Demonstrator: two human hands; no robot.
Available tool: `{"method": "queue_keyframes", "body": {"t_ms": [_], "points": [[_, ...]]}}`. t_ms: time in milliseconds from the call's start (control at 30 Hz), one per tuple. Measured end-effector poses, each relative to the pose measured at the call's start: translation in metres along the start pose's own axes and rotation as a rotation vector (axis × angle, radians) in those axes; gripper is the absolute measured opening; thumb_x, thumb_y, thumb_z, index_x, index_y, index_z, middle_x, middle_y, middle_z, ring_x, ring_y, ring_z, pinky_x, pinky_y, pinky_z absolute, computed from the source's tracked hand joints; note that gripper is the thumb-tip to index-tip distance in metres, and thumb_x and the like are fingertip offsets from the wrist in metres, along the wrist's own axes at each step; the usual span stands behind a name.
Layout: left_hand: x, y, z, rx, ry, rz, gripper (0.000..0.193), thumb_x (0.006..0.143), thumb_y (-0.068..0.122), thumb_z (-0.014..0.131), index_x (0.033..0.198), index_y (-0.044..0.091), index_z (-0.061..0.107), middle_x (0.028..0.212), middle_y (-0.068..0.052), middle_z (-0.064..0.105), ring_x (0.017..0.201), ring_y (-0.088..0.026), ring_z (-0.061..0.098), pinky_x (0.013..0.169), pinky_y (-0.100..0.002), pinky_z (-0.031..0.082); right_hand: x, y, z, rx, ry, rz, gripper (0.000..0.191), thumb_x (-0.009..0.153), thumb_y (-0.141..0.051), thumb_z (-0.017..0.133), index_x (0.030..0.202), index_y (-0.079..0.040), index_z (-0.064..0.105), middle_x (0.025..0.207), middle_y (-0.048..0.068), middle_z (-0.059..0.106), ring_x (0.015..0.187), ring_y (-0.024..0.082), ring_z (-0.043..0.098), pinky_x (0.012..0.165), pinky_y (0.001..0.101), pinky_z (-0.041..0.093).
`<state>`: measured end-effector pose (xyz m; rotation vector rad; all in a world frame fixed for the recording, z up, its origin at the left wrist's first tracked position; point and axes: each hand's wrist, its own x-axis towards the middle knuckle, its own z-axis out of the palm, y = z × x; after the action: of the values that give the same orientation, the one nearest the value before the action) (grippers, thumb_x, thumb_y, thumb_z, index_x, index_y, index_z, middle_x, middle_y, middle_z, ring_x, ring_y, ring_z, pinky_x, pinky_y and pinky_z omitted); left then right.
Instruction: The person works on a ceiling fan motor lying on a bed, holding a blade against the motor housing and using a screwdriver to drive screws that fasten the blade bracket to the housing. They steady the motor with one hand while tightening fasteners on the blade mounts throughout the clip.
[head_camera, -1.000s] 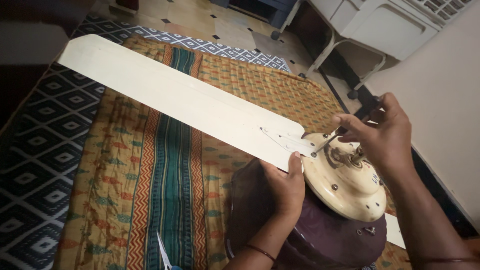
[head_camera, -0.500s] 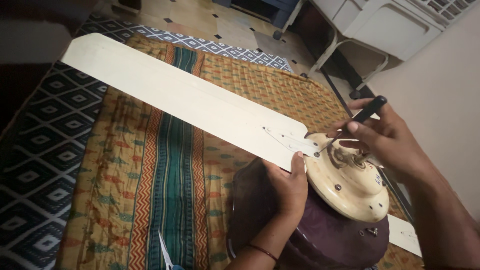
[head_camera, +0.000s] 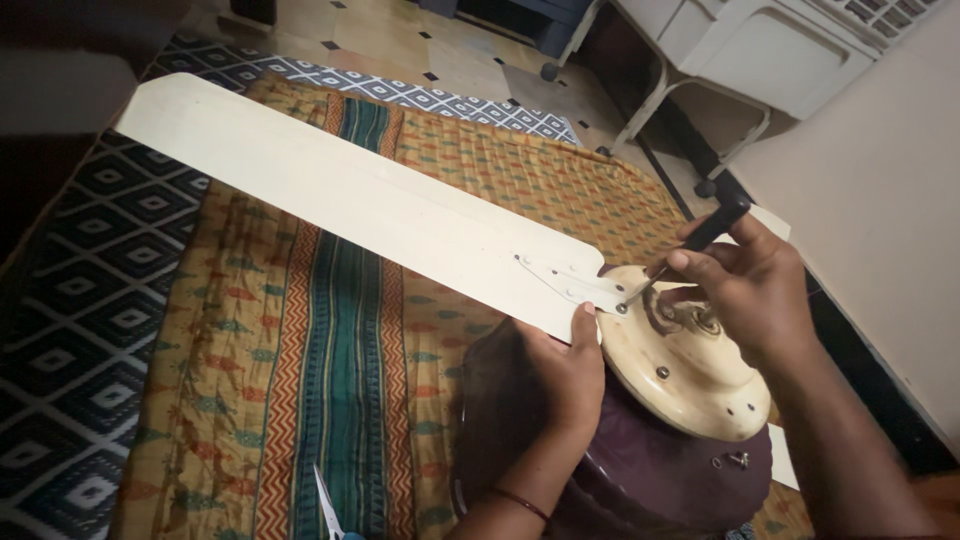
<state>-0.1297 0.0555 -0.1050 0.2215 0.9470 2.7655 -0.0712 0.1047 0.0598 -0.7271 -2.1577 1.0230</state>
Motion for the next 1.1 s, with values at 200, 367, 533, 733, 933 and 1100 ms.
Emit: {"method": "queue_keyframes", "body": {"t_ms": [200,367,533,733,933,1100], "points": [[0.000,-0.006,-0.002,0.015,-0.006,0.011,0.069,0.091,0.001,0.068,0.146,-0.010,0.029,0.130,-0.024,0.061,0.115,-0.026,0.065,0.100,-0.035,0.052,-0.004,-0.003,0.011,-0.096,0.067,-0.034,0.022,0.093,-0.002,0.067,0.115,-0.001,0.061,0.095,0.016,0.075,0.087,0.022,0.076,0.061,0.0338,0.063],[0.001,-0.011,-0.001,0.079,0.030,0.012,0.069,0.090,0.002,0.070,0.145,-0.010,0.030,0.128,-0.024,0.063,0.114,-0.027,0.067,0.099,-0.035,0.053,-0.007,-0.004,0.014,-0.168,0.127,-0.025,0.021,0.093,-0.005,0.070,0.112,-0.001,0.063,0.094,0.015,0.077,0.085,0.019,0.077,0.055,0.0316,0.059],[-0.001,-0.013,-0.001,0.015,0.020,-0.004,0.069,0.090,0.003,0.070,0.145,-0.009,0.030,0.129,-0.024,0.062,0.114,-0.026,0.066,0.099,-0.035,0.053,-0.013,0.016,0.027,-0.220,0.287,-0.163,0.021,0.099,-0.008,0.075,0.101,0.000,0.056,0.088,0.015,0.069,0.075,0.017,0.069,0.052,0.0296,0.052],[-0.004,-0.010,-0.001,0.043,0.024,-0.013,0.068,0.091,0.004,0.069,0.146,-0.008,0.031,0.128,-0.022,0.063,0.113,-0.024,0.066,0.098,-0.035,0.053,-0.016,0.026,0.024,-0.259,0.261,-0.143,0.025,0.098,-0.009,0.072,0.106,-0.002,0.049,0.072,0.008,0.067,0.066,0.017,0.069,0.056,0.0281,0.051],[-0.002,-0.007,-0.001,-0.008,0.007,-0.053,0.068,0.091,0.002,0.068,0.146,-0.008,0.030,0.126,-0.023,0.064,0.110,-0.025,0.067,0.095,-0.035,0.055,-0.004,0.018,0.000,-0.004,0.271,-0.119,0.044,0.102,-0.014,0.063,0.140,-0.008,0.041,0.083,0.008,0.065,0.087,0.019,0.075,0.069,0.0281,0.055],[0.000,-0.008,-0.001,0.024,0.001,-0.041,0.065,0.092,0.002,0.069,0.144,-0.009,0.032,0.127,-0.023,0.064,0.112,-0.025,0.068,0.097,-0.035,0.056,0.012,0.037,-0.006,0.250,0.109,-0.006,0.031,0.109,-0.013,0.056,0.132,0.007,0.058,0.112,0.009,0.070,0.104,0.026,0.072,0.090,0.0381,0.062]]}}
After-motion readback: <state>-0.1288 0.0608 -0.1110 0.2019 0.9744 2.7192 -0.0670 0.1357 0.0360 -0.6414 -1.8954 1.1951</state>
